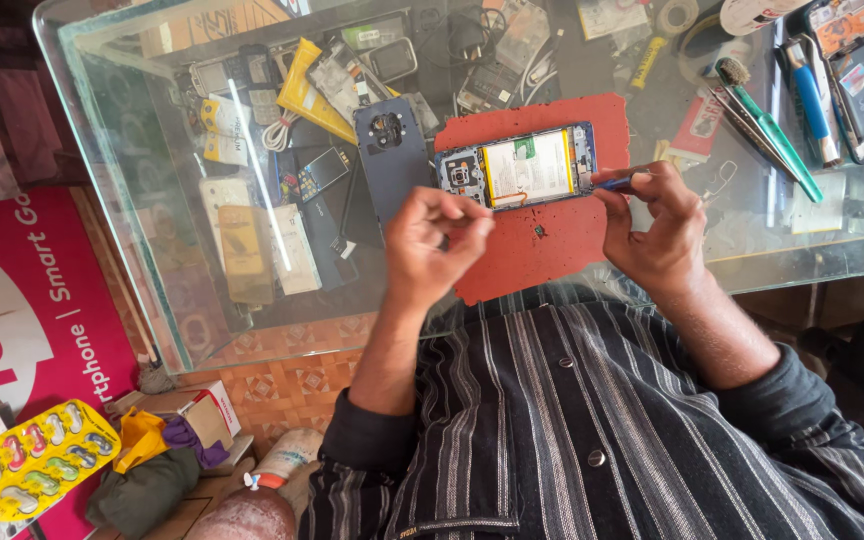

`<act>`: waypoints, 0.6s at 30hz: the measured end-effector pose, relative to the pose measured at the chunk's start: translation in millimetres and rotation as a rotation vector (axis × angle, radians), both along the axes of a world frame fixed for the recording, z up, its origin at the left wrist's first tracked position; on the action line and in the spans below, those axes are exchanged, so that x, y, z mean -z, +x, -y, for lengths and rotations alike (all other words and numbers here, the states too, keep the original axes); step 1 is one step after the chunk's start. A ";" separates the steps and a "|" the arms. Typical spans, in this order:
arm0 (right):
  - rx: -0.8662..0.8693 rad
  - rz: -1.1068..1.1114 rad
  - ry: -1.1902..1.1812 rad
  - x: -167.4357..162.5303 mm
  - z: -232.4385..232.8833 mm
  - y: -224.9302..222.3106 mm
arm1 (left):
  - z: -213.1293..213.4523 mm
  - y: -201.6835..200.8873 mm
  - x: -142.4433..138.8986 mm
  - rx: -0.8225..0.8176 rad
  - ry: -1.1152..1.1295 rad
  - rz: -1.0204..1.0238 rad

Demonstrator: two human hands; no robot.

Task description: The person repairs a disassembled smartphone at a glass workbench. They handle the phone chassis and battery, peel a protective layer, reposition the board, then use a screwdriver to work on screws and adjust small internal components while moving the back cover aside.

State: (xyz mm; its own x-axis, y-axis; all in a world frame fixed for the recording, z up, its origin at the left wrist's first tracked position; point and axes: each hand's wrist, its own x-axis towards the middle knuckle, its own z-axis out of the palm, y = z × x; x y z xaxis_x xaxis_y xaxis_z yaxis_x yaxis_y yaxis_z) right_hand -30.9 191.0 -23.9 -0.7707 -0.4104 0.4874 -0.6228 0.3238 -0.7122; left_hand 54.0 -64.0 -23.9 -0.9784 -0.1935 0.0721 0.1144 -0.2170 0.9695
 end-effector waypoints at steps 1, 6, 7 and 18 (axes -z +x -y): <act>0.005 0.025 -0.034 3.5 -1.8 -0.3 | -9.0 -3.0 0.8 0.021 0.019 0.008; 0.044 0.141 -0.160 9.4 -9.3 1.1 | -40.6 -16.8 1.3 0.114 0.041 0.036; 0.044 0.150 -0.177 6.2 -12.1 2.1 | -45.3 -18.9 0.6 0.109 0.013 0.028; -0.012 0.072 -0.195 -47.1 -3.7 27.0 | -65.2 -22.5 -22.5 0.061 -0.478 -0.229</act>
